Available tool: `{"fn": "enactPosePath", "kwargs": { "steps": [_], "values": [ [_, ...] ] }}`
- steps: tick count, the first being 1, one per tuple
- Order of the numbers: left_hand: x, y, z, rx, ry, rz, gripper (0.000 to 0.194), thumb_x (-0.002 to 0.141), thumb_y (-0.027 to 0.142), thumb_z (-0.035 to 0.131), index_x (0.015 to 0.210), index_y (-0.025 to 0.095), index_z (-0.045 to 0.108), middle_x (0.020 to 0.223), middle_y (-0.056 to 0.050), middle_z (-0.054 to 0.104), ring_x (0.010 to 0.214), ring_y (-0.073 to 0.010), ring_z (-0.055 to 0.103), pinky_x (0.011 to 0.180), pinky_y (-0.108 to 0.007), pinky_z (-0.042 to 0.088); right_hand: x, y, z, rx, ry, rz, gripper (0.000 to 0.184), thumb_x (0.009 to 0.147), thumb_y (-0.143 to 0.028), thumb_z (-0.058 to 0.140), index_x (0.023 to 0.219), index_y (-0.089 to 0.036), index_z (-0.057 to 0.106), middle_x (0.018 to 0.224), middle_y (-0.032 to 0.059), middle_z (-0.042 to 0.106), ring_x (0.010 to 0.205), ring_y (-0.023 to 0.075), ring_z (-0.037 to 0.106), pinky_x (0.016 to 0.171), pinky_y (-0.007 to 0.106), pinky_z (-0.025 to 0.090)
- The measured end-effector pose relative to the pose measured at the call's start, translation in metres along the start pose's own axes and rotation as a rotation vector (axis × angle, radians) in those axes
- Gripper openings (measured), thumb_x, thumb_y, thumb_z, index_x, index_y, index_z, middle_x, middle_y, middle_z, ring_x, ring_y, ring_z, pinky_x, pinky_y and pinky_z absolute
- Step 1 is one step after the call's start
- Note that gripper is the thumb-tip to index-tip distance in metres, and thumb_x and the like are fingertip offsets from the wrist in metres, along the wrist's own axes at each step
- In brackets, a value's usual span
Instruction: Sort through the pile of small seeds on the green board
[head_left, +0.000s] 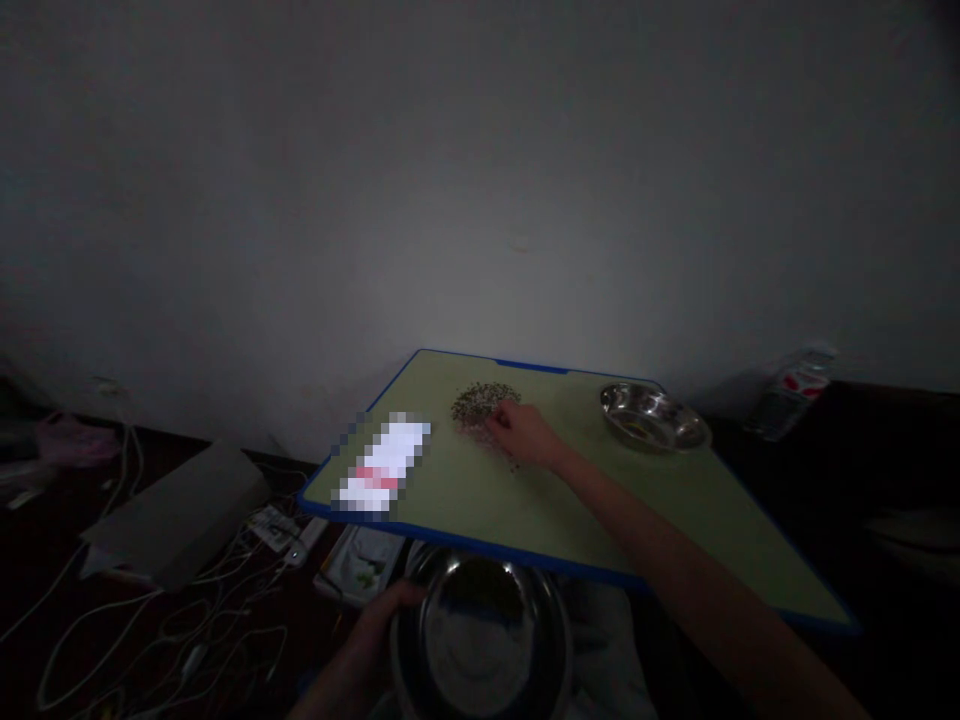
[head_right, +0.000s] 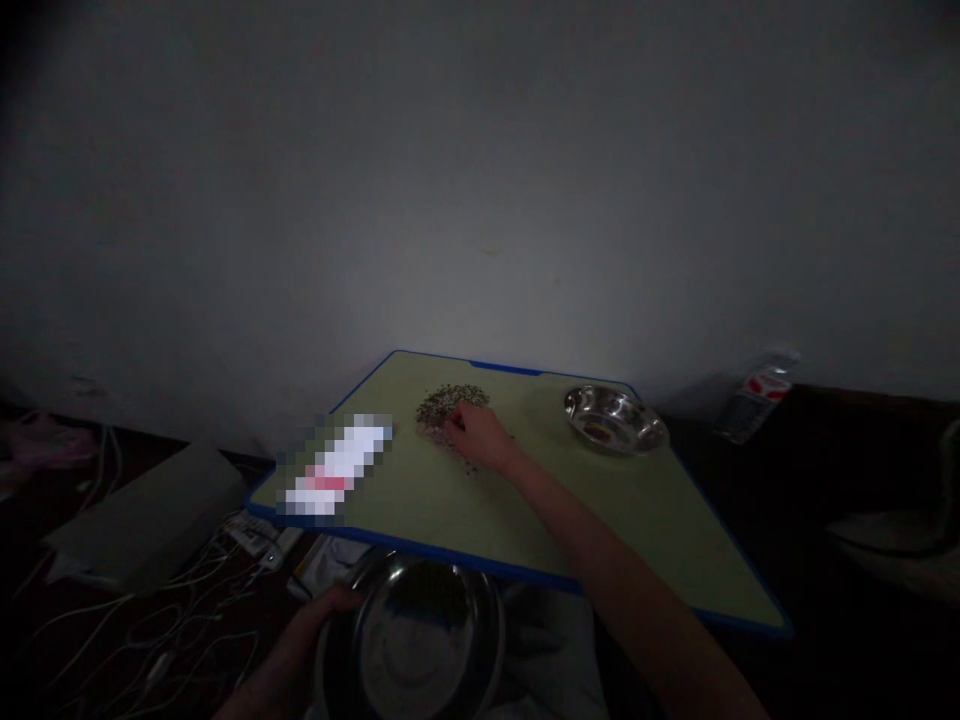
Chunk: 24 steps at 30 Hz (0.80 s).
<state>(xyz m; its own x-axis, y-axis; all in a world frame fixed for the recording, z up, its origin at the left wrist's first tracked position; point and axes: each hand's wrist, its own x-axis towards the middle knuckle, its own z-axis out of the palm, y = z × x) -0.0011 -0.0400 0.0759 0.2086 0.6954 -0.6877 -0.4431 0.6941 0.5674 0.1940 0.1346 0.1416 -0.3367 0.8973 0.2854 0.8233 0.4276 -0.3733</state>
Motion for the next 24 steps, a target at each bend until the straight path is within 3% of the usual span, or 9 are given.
{"fn": "enactPosePath", "kwargs": {
  "steps": [4, 8, 12, 15, 19, 24],
  "values": [
    [-0.004, 0.002, 0.002, -0.009, 0.012, -0.011, 0.015, 0.061, 0.024, 0.058, 0.052, 0.012, 0.063, 0.048, -0.005, 0.066, 0.05, -0.017, 0.059, 0.058, -0.027, 0.043, 0.014, -0.001, 0.002, 0.042, 0.045, 0.002, 0.019, 0.081, -0.03, 0.045, 0.076, -0.015, 0.055, 0.066, 0.0036, 0.059, 0.059, 0.0112, 0.051, 0.055, 0.022, 0.033],
    [-0.004, 0.001, 0.0, 0.015, 0.038, -0.017, 0.015, 0.062, 0.025, 0.058, 0.056, 0.013, 0.064, 0.049, -0.003, 0.066, 0.051, -0.0167, 0.059, 0.058, -0.027, 0.042, 0.014, 0.005, -0.01, 0.176, 0.065, 0.011, 0.019, 0.08, -0.033, 0.046, 0.074, -0.016, 0.053, 0.061, 0.0009, 0.059, 0.053, 0.0092, 0.051, 0.051, 0.02, 0.034],
    [0.0, -0.001, -0.002, 0.033, 0.047, -0.002, 0.021, 0.062, 0.026, 0.057, 0.046, 0.012, 0.06, 0.04, -0.002, 0.061, 0.042, -0.0132, 0.053, 0.049, -0.024, 0.039, -0.014, 0.02, -0.034, 0.355, -0.053, 0.035, 0.017, 0.079, -0.034, 0.045, 0.076, -0.017, 0.048, 0.06, -0.0009, 0.059, 0.042, 0.007, 0.047, 0.043, 0.019, 0.034],
    [0.002, -0.002, -0.001, 0.029, 0.028, -0.009, 0.021, 0.063, 0.024, 0.056, 0.048, 0.011, 0.061, 0.042, -0.003, 0.062, 0.044, -0.0137, 0.054, 0.052, -0.024, 0.04, -0.047, 0.029, -0.047, 0.432, -0.161, 0.039, 0.018, 0.079, -0.035, 0.044, 0.078, -0.017, 0.047, 0.064, -0.0003, 0.06, 0.041, 0.0064, 0.048, 0.04, 0.018, 0.035],
    [0.0, -0.001, 0.002, 0.015, -0.033, -0.005, 0.019, 0.063, 0.024, 0.056, 0.052, 0.011, 0.064, 0.046, -0.004, 0.064, 0.049, -0.0155, 0.057, 0.056, -0.025, 0.041, -0.074, 0.029, -0.047, 0.348, -0.248, 0.009, 0.017, 0.08, -0.033, 0.045, 0.076, -0.017, 0.05, 0.061, -0.0012, 0.058, 0.044, 0.0066, 0.05, 0.043, 0.017, 0.035],
    [-0.006, 0.002, 0.006, 0.024, -0.064, 0.008, 0.014, 0.062, 0.024, 0.059, 0.054, 0.013, 0.063, 0.05, -0.004, 0.066, 0.052, -0.0171, 0.059, 0.062, -0.027, 0.042, -0.046, 0.021, -0.029, 0.135, -0.166, -0.055, 0.015, 0.078, -0.029, 0.05, 0.073, -0.016, 0.055, 0.062, 0.0002, 0.059, 0.054, 0.0092, 0.051, 0.048, 0.019, 0.032]
  ]
}}
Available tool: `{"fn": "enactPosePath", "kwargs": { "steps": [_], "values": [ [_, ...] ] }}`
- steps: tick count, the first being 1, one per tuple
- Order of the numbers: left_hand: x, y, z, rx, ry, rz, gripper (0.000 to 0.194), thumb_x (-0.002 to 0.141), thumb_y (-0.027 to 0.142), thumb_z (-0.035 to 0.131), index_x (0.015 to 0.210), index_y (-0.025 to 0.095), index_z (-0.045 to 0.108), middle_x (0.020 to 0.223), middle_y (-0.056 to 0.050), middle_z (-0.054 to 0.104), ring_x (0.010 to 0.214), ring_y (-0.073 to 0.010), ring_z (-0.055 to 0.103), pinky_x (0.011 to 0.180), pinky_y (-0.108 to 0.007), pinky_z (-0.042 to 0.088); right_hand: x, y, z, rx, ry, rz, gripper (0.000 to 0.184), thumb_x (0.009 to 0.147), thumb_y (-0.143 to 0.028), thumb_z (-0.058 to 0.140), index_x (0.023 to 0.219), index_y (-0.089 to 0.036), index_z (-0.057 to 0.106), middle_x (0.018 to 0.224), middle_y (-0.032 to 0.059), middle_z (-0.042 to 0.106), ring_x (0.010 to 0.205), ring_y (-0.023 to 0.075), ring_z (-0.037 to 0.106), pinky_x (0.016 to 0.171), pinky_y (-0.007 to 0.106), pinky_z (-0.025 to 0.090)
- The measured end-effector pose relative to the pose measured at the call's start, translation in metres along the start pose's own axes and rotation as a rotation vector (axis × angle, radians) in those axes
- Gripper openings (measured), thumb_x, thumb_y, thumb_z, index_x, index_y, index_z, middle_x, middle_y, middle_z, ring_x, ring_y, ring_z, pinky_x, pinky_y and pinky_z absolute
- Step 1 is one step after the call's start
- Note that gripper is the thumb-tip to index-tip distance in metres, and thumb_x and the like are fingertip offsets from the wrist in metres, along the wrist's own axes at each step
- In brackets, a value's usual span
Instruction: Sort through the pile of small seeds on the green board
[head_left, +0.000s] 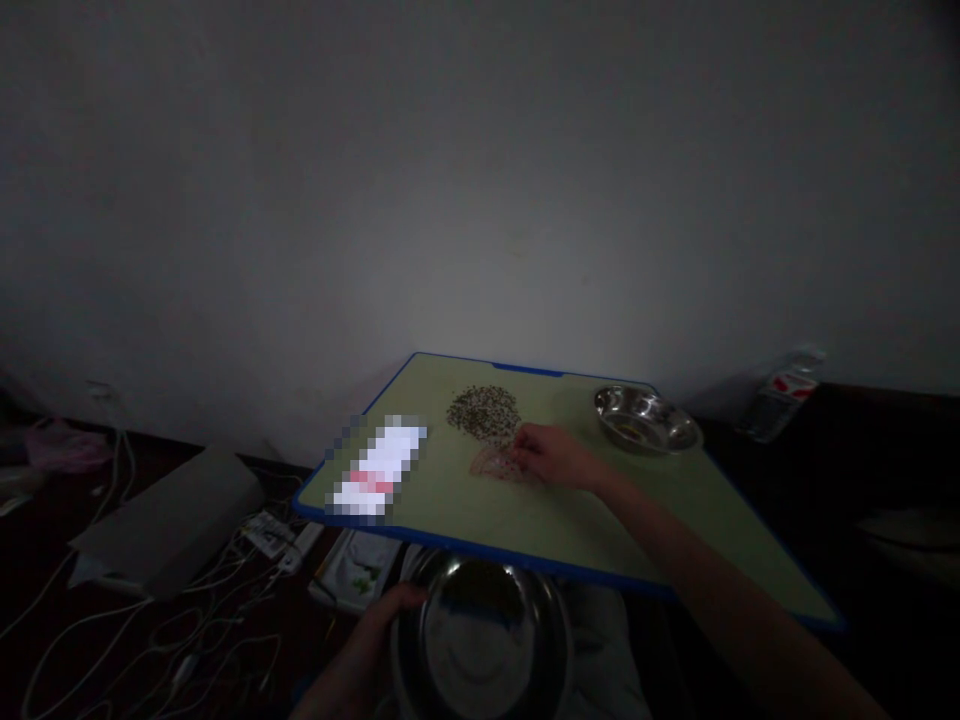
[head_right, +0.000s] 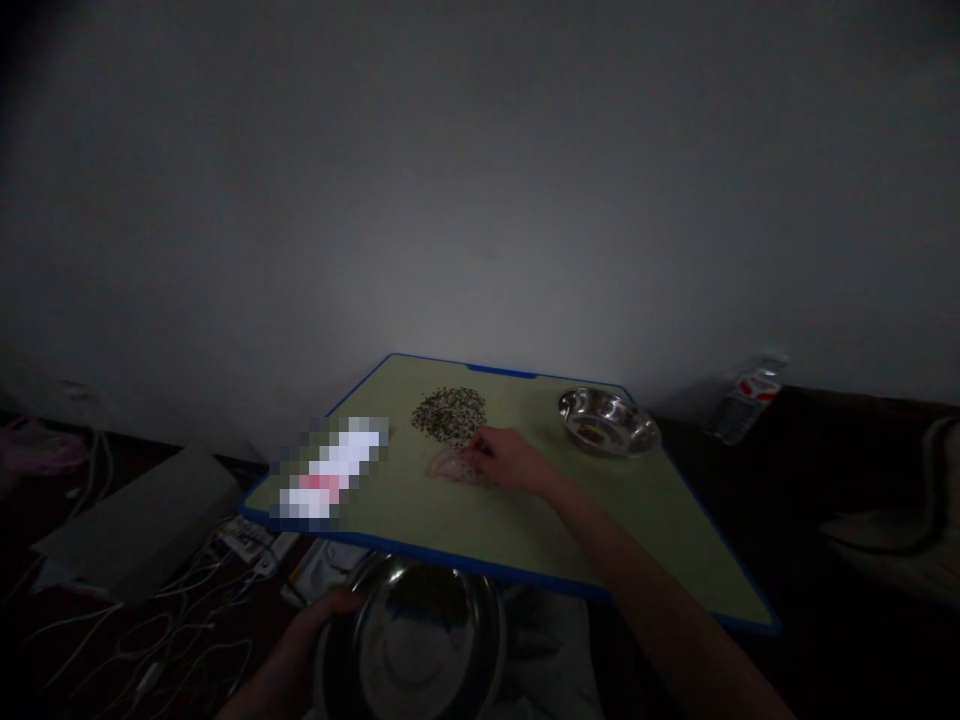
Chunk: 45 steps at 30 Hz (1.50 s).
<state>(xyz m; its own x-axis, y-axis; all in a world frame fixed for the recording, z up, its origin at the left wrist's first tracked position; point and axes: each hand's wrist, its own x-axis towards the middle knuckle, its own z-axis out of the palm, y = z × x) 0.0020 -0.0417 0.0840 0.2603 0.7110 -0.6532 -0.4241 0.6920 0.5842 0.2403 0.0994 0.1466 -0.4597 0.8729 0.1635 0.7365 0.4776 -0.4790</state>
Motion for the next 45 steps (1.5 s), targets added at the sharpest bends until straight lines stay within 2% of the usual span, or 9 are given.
{"fn": "enactPosePath", "kwargs": {
  "steps": [7, 12, 16, 23, 26, 31, 36, 40, 45],
  "values": [
    [-0.002, -0.001, -0.002, 0.039, 0.027, 0.04, 0.012, 0.061, 0.025, 0.062, 0.055, 0.015, 0.062, 0.047, 0.0, 0.064, 0.052, -0.0174, 0.058, 0.061, -0.029, 0.041, 0.055, -0.005, 0.009, -0.129, 0.084, -0.028, 0.016, 0.078, -0.029, 0.05, 0.073, -0.015, 0.057, 0.065, 0.0022, 0.06, 0.06, 0.0109, 0.052, 0.052, 0.02, 0.031],
    [-0.001, -0.003, 0.0, -0.008, -0.012, -0.005, 0.014, 0.063, 0.025, 0.058, 0.058, 0.013, 0.063, 0.046, -0.002, 0.064, 0.049, -0.0175, 0.058, 0.06, -0.029, 0.042, 0.075, -0.004, 0.017, -0.141, 0.146, 0.033, 0.017, 0.077, -0.029, 0.051, 0.076, -0.014, 0.057, 0.069, 0.0034, 0.061, 0.062, 0.011, 0.052, 0.053, 0.02, 0.033],
    [-0.002, -0.002, 0.001, -0.023, -0.017, -0.011, 0.014, 0.064, 0.024, 0.057, 0.059, 0.013, 0.064, 0.046, -0.003, 0.064, 0.047, -0.0174, 0.058, 0.057, -0.028, 0.041, 0.081, 0.003, 0.014, -0.008, 0.144, 0.083, 0.017, 0.079, -0.029, 0.048, 0.076, -0.014, 0.055, 0.061, 0.0013, 0.06, 0.053, 0.0086, 0.052, 0.051, 0.019, 0.035],
    [0.001, -0.004, -0.001, 0.0, 0.061, 0.025, 0.013, 0.062, 0.023, 0.061, 0.051, 0.015, 0.062, 0.047, -0.001, 0.065, 0.051, -0.0163, 0.059, 0.058, -0.026, 0.042, 0.047, 0.035, -0.009, 0.257, 0.212, 0.183, 0.015, 0.084, -0.031, 0.037, 0.085, -0.017, 0.042, 0.066, 0.0004, 0.063, 0.038, 0.0058, 0.049, 0.038, 0.016, 0.033],
    [0.0, -0.004, 0.002, 0.015, 0.051, 0.028, 0.016, 0.062, 0.023, 0.059, 0.049, 0.015, 0.062, 0.044, -0.002, 0.064, 0.051, -0.0163, 0.059, 0.057, -0.026, 0.041, 0.022, 0.048, -0.018, 0.232, 0.322, 0.243, 0.014, 0.084, -0.031, 0.036, 0.088, -0.018, 0.04, 0.065, 0.0003, 0.063, 0.035, 0.0063, 0.048, 0.036, 0.016, 0.034],
    [0.0, -0.004, 0.004, 0.064, 0.075, 0.069, 0.011, 0.061, 0.023, 0.06, 0.052, 0.016, 0.064, 0.048, 0.0, 0.066, 0.059, -0.0193, 0.062, 0.062, -0.028, 0.042, -0.001, 0.054, -0.032, 0.083, 0.371, 0.255, 0.015, 0.083, -0.026, 0.037, 0.091, -0.016, 0.045, 0.064, 0.0021, 0.064, 0.037, 0.007, 0.05, 0.04, 0.017, 0.037],
    [0.002, -0.003, 0.0, 0.024, 0.059, 0.094, 0.012, 0.061, 0.025, 0.062, 0.056, 0.015, 0.064, 0.053, -0.003, 0.067, 0.062, -0.0215, 0.063, 0.069, -0.031, 0.042, -0.002, 0.039, -0.03, 0.057, 0.416, 0.209, 0.019, 0.083, -0.029, 0.039, 0.089, -0.015, 0.05, 0.065, 0.0017, 0.065, 0.038, 0.0071, 0.05, 0.044, 0.019, 0.038],
    [0.005, -0.002, -0.005, 0.022, 0.088, 0.111, 0.012, 0.061, 0.025, 0.061, 0.057, 0.014, 0.064, 0.053, -0.004, 0.067, 0.06, -0.0213, 0.063, 0.068, -0.031, 0.044, 0.006, 0.008, -0.01, 0.105, 0.287, 0.162, 0.025, 0.084, -0.034, 0.037, 0.089, -0.017, 0.054, 0.064, 0.0001, 0.065, 0.039, 0.0072, 0.05, 0.043, 0.018, 0.037],
    [0.014, 0.0, -0.018, -0.011, 0.084, 0.078, 0.014, 0.062, 0.025, 0.06, 0.054, 0.014, 0.062, 0.05, -0.004, 0.066, 0.058, -0.0214, 0.063, 0.066, -0.032, 0.044, 0.029, -0.028, 0.012, -0.127, 0.265, -0.012, 0.017, 0.08, -0.026, 0.046, 0.08, -0.016, 0.06, 0.069, 0.0034, 0.064, 0.058, 0.0115, 0.055, 0.056, 0.022, 0.036]
  ]
}}
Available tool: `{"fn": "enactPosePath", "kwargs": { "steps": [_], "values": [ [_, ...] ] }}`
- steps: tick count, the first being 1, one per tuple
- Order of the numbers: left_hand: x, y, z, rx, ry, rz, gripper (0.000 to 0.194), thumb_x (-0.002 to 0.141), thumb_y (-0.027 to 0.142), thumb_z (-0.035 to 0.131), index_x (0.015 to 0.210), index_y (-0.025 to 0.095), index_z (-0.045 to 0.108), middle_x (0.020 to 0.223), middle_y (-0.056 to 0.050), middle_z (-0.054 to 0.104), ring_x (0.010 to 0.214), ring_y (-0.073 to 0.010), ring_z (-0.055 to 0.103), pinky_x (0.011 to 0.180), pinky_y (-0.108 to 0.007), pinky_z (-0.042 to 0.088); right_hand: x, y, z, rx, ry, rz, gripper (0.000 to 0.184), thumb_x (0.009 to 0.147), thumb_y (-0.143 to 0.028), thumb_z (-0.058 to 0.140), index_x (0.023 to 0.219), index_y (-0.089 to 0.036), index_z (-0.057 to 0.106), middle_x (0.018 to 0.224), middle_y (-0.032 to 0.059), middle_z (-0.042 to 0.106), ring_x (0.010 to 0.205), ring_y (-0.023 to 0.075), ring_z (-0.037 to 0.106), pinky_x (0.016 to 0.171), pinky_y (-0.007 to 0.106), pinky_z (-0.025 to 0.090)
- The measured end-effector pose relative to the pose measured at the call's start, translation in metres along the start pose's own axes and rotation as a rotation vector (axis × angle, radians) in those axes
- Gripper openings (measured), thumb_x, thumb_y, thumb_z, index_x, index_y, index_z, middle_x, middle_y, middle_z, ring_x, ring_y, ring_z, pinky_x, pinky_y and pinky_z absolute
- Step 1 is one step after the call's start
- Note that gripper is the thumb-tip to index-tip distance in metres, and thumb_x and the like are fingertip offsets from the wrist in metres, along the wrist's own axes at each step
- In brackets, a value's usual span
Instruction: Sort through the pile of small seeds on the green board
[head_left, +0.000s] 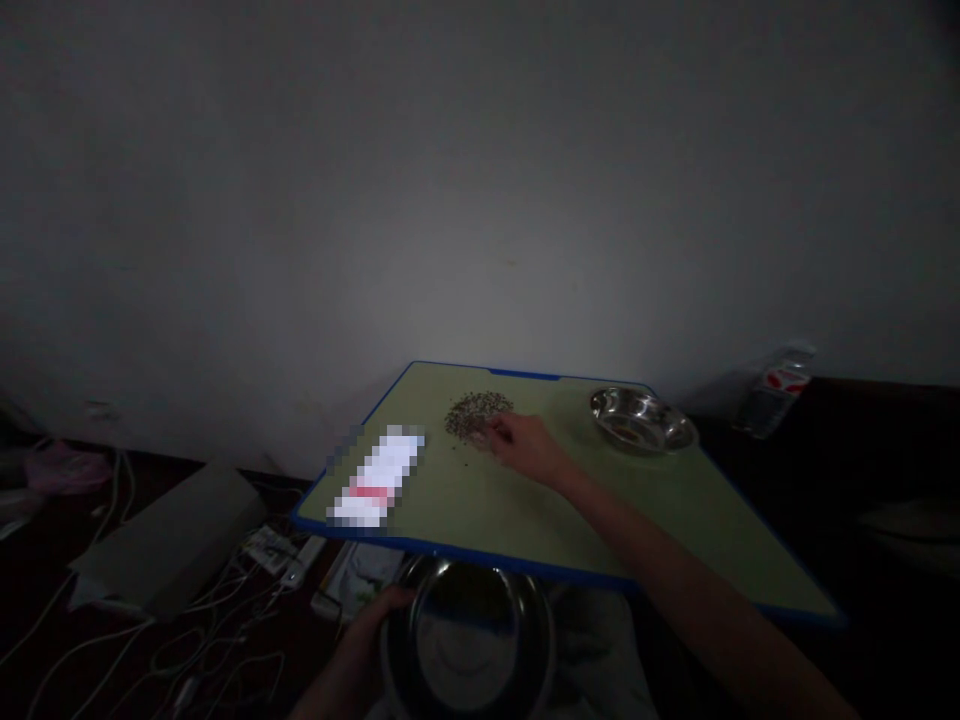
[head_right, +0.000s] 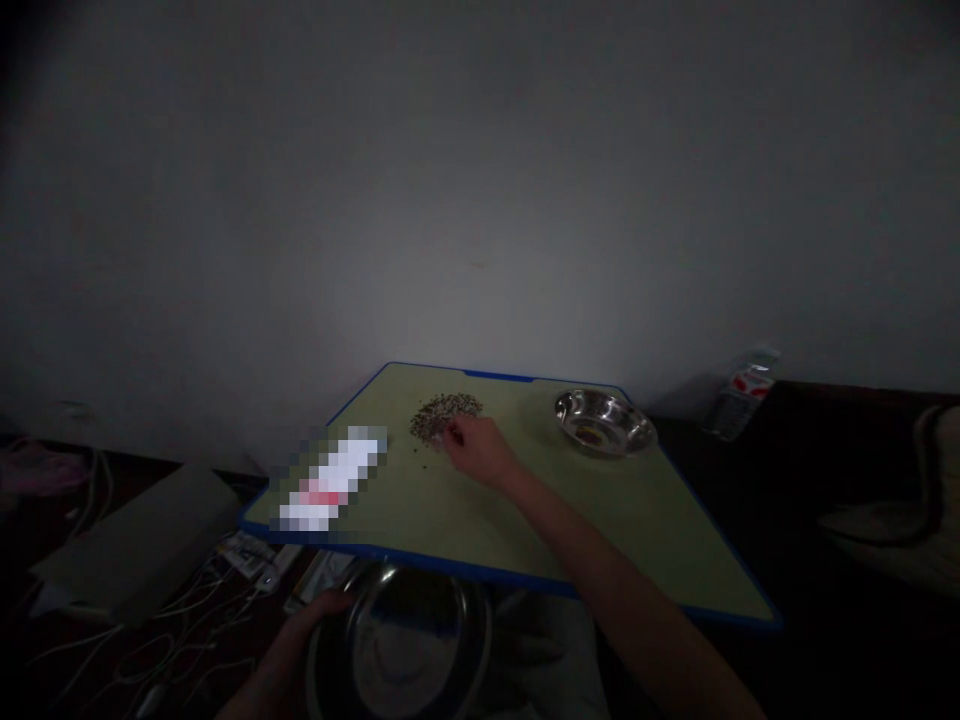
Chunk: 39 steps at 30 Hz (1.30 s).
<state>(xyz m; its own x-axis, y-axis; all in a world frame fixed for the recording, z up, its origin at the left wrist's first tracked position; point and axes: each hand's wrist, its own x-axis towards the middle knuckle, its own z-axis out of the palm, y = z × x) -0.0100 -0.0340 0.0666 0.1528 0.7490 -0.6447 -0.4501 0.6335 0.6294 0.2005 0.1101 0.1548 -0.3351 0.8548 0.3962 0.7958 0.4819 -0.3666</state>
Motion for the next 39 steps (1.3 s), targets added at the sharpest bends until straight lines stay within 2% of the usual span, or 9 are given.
{"fn": "enactPosePath", "kwargs": {
  "steps": [3, 6, 9, 12, 18, 25, 30, 36, 39],
  "values": [
    [0.003, 0.002, -0.004, -0.027, 0.028, 0.019, 0.011, 0.061, 0.023, 0.061, 0.055, 0.014, 0.062, 0.05, -0.004, 0.066, 0.056, -0.0206, 0.062, 0.065, -0.032, 0.044, 0.011, -0.007, 0.008, -0.039, -0.015, -0.023, 0.019, 0.08, -0.023, 0.043, 0.079, -0.016, 0.06, 0.07, 0.004, 0.063, 0.06, 0.012, 0.054, 0.057, 0.023, 0.034],
    [0.0, 0.007, -0.001, -0.038, 0.068, 0.043, 0.01, 0.06, 0.019, 0.06, 0.051, 0.015, 0.062, 0.044, -0.001, 0.063, 0.048, -0.0176, 0.059, 0.06, -0.03, 0.044, 0.013, -0.005, 0.012, -0.056, -0.003, -0.003, 0.019, 0.08, -0.023, 0.042, 0.079, -0.016, 0.06, 0.071, 0.0042, 0.063, 0.061, 0.0122, 0.054, 0.058, 0.023, 0.034],
    [-0.007, 0.012, 0.006, -0.067, 0.026, -0.007, 0.014, 0.062, 0.018, 0.058, 0.048, 0.016, 0.062, 0.041, -0.001, 0.063, 0.043, -0.017, 0.057, 0.055, -0.028, 0.043, 0.007, -0.001, 0.014, -0.057, -0.003, 0.032, 0.018, 0.079, -0.026, 0.044, 0.078, -0.016, 0.059, 0.071, 0.0044, 0.063, 0.061, 0.0128, 0.054, 0.057, 0.023, 0.034],
    [-0.007, 0.014, 0.007, -0.077, -0.004, 0.0, 0.013, 0.061, 0.018, 0.058, 0.049, 0.017, 0.062, 0.044, -0.002, 0.065, 0.046, -0.0182, 0.059, 0.056, -0.029, 0.044, 0.0, 0.003, 0.014, -0.039, -0.025, 0.049, 0.018, 0.079, -0.026, 0.044, 0.079, -0.016, 0.059, 0.072, 0.005, 0.064, 0.062, 0.0134, 0.055, 0.058, 0.023, 0.034],
    [0.004, 0.008, -0.004, -0.036, -0.056, 0.027, 0.013, 0.06, 0.025, 0.059, 0.052, 0.016, 0.063, 0.047, -0.005, 0.067, 0.062, -0.025, 0.064, 0.064, -0.033, 0.044, -0.003, 0.005, 0.012, -0.032, -0.02, 0.084, 0.019, 0.078, -0.027, 0.045, 0.079, -0.015, 0.06, 0.071, 0.0058, 0.063, 0.061, 0.013, 0.054, 0.057, 0.022, 0.033],
    [0.008, 0.007, -0.006, -0.047, -0.092, 0.012, 0.009, 0.059, 0.022, 0.059, 0.056, 0.015, 0.065, 0.05, -0.006, 0.068, 0.07, -0.027, 0.065, 0.07, -0.036, 0.045, -0.003, 0.006, 0.011, -0.048, 0.016, 0.078, 0.017, 0.077, -0.027, 0.047, 0.076, -0.015, 0.059, 0.068, 0.0048, 0.063, 0.059, 0.0123, 0.055, 0.055, 0.021, 0.032],
    [0.008, 0.006, -0.009, -0.046, -0.105, -0.013, 0.011, 0.061, 0.025, 0.058, 0.058, 0.017, 0.066, 0.047, -0.004, 0.067, 0.067, -0.0266, 0.064, 0.067, -0.036, 0.046, -0.004, 0.006, 0.009, -0.053, 0.011, 0.067, 0.014, 0.075, -0.021, 0.047, 0.077, -0.015, 0.059, 0.069, 0.0049, 0.064, 0.06, 0.0127, 0.056, 0.056, 0.021, 0.034],
    [0.005, 0.007, -0.005, -0.073, -0.099, 0.015, 0.014, 0.063, 0.021, 0.057, 0.051, 0.017, 0.064, 0.049, -0.003, 0.068, 0.056, -0.0207, 0.063, 0.061, -0.03, 0.045, -0.003, 0.007, 0.01, -0.059, 0.013, 0.059, 0.013, 0.074, -0.022, 0.047, 0.075, -0.015, 0.058, 0.068, 0.0044, 0.064, 0.06, 0.0126, 0.056, 0.056, 0.021, 0.034],
    [0.002, 0.008, -0.002, -0.079, -0.055, 0.033, 0.017, 0.063, 0.018, 0.056, 0.048, 0.016, 0.064, 0.046, -0.003, 0.067, 0.047, -0.0165, 0.059, 0.054, -0.026, 0.044, -0.003, 0.008, 0.01, -0.06, 0.011, 0.048, 0.014, 0.075, -0.024, 0.047, 0.075, -0.015, 0.059, 0.069, 0.0047, 0.064, 0.061, 0.0131, 0.056, 0.056, 0.022, 0.034]
  ]
}}
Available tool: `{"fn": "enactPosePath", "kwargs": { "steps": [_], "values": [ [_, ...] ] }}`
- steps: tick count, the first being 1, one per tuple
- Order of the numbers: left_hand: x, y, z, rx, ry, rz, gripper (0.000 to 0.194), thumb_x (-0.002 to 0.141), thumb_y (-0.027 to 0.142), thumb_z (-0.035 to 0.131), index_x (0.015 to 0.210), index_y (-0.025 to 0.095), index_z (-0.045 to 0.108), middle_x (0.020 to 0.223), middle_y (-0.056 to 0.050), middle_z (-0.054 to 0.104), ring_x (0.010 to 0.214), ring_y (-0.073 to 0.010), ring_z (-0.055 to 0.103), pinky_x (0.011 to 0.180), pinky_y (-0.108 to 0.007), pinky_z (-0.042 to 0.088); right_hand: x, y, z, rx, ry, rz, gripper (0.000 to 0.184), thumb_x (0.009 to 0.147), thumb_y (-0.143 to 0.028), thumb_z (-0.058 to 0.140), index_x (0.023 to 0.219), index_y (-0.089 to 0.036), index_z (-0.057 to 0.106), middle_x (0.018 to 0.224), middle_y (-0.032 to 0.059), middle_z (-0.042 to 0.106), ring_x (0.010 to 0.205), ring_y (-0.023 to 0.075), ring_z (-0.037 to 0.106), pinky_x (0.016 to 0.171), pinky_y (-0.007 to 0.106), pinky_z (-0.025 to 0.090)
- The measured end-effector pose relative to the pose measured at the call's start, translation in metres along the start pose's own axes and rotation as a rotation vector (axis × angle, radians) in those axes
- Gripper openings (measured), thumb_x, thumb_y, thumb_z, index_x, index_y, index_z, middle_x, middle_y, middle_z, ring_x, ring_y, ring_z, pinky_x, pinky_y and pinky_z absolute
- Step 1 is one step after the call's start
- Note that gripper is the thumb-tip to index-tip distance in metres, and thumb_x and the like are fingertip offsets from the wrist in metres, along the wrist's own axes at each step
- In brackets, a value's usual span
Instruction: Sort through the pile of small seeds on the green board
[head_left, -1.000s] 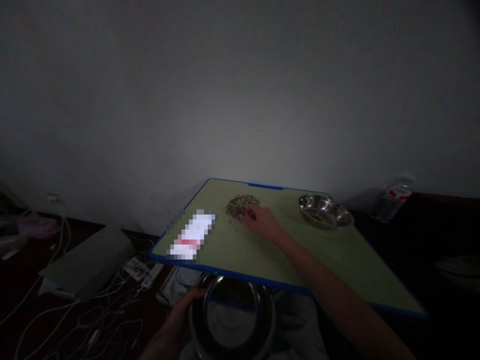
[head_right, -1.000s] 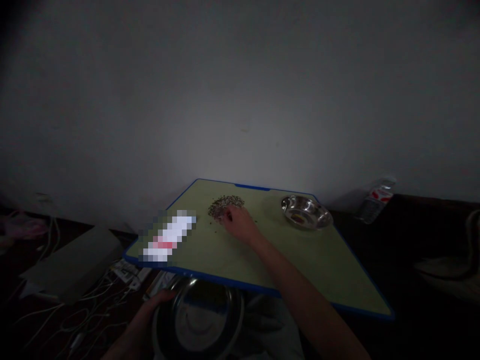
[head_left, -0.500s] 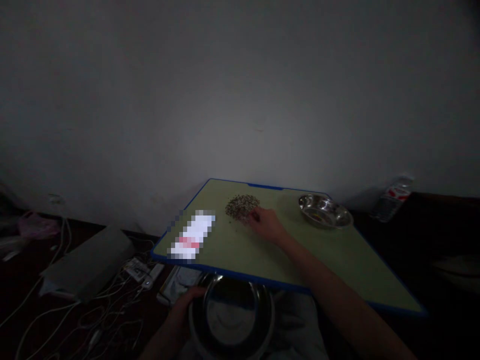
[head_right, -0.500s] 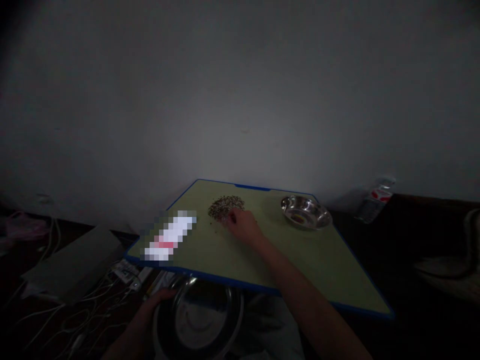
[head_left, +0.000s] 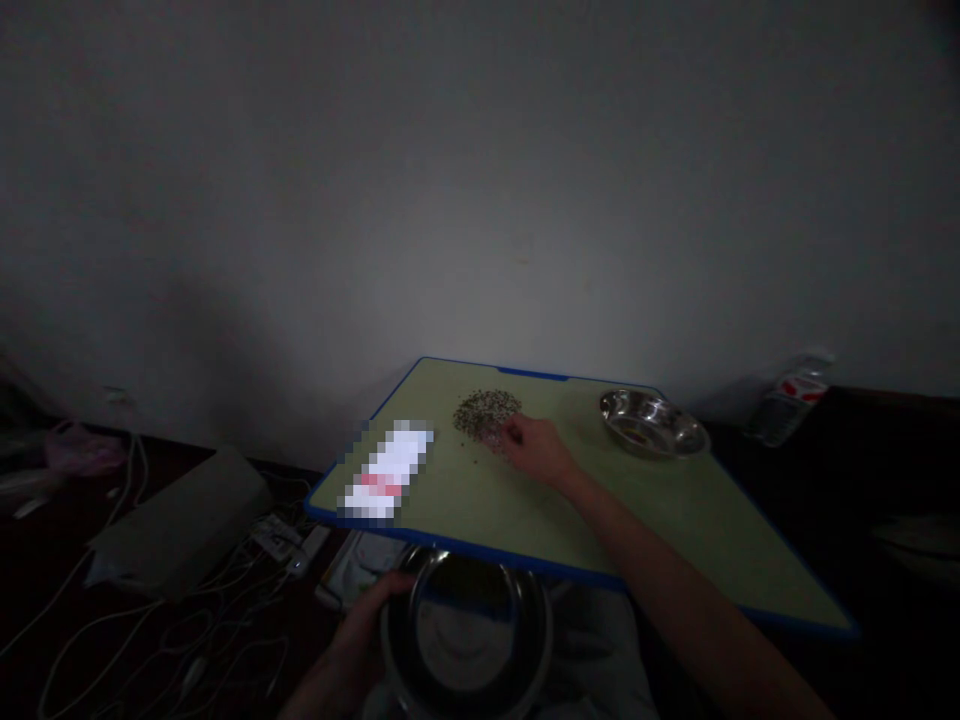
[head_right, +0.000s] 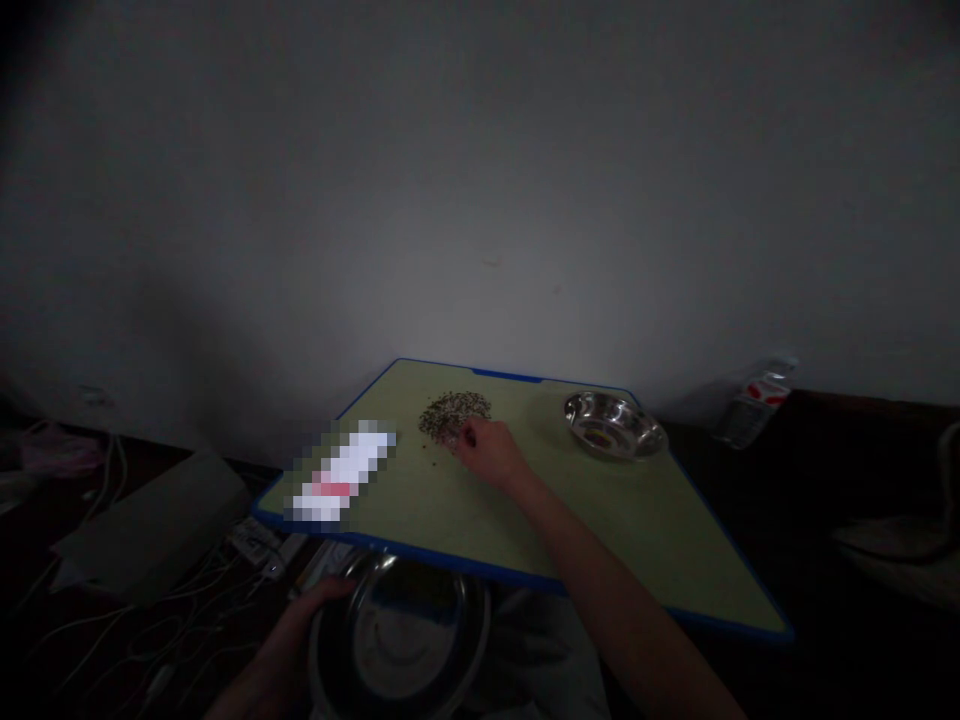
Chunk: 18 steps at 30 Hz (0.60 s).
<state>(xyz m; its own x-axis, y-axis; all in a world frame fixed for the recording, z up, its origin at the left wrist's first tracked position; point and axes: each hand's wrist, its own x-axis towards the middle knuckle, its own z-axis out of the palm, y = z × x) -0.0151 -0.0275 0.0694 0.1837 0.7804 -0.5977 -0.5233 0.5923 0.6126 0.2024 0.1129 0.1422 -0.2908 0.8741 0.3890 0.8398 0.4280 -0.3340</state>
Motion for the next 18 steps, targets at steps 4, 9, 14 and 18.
{"fn": "enactPosePath", "kwargs": {
  "steps": [4, 9, 14, 18],
  "values": [
    [-0.004, 0.002, 0.0037, 0.003, 0.04, -0.002, 0.018, 0.063, 0.016, 0.056, 0.047, 0.015, 0.064, 0.044, -0.003, 0.066, 0.044, -0.0165, 0.059, 0.053, -0.026, 0.044, -0.0007, -0.0005, -0.0005, 0.027, 0.0, 0.002, 0.015, 0.075, -0.025, 0.047, 0.076, -0.015, 0.059, 0.069, 0.0046, 0.064, 0.06, 0.0134, 0.057, 0.056, 0.022, 0.035],
    [-0.0057, 0.0031, 0.0045, 0.004, 0.034, -0.003, 0.021, 0.065, 0.016, 0.053, 0.048, 0.014, 0.064, 0.046, -0.004, 0.066, 0.047, -0.0171, 0.06, 0.054, -0.026, 0.045, -0.0006, -0.0013, -0.0001, 0.024, -0.008, -0.007, 0.017, 0.075, -0.025, 0.047, 0.078, -0.015, 0.06, 0.07, 0.0047, 0.064, 0.061, 0.0135, 0.057, 0.058, 0.022, 0.036],
    [-0.0049, 0.0016, 0.0028, 0.026, 0.024, -0.053, 0.021, 0.067, 0.022, 0.052, 0.053, 0.012, 0.065, 0.051, -0.007, 0.068, 0.054, -0.02, 0.063, 0.061, -0.029, 0.046, 0.0001, -0.0007, 0.0018, 0.026, -0.018, -0.011, 0.017, 0.076, -0.024, 0.045, 0.077, -0.016, 0.06, 0.069, 0.0046, 0.065, 0.06, 0.013, 0.057, 0.057, 0.022, 0.036],
    [-0.001, -0.0006, -0.0013, 0.035, 0.027, -0.047, 0.018, 0.065, 0.022, 0.054, 0.057, 0.011, 0.066, 0.053, -0.007, 0.069, 0.059, -0.0205, 0.064, 0.064, -0.029, 0.046, -0.0003, -0.001, 0.0022, 0.045, -0.009, -0.019, 0.016, 0.075, -0.024, 0.047, 0.077, -0.016, 0.06, 0.069, 0.0036, 0.065, 0.06, 0.0128, 0.057, 0.057, 0.022, 0.037]
  ]
}}
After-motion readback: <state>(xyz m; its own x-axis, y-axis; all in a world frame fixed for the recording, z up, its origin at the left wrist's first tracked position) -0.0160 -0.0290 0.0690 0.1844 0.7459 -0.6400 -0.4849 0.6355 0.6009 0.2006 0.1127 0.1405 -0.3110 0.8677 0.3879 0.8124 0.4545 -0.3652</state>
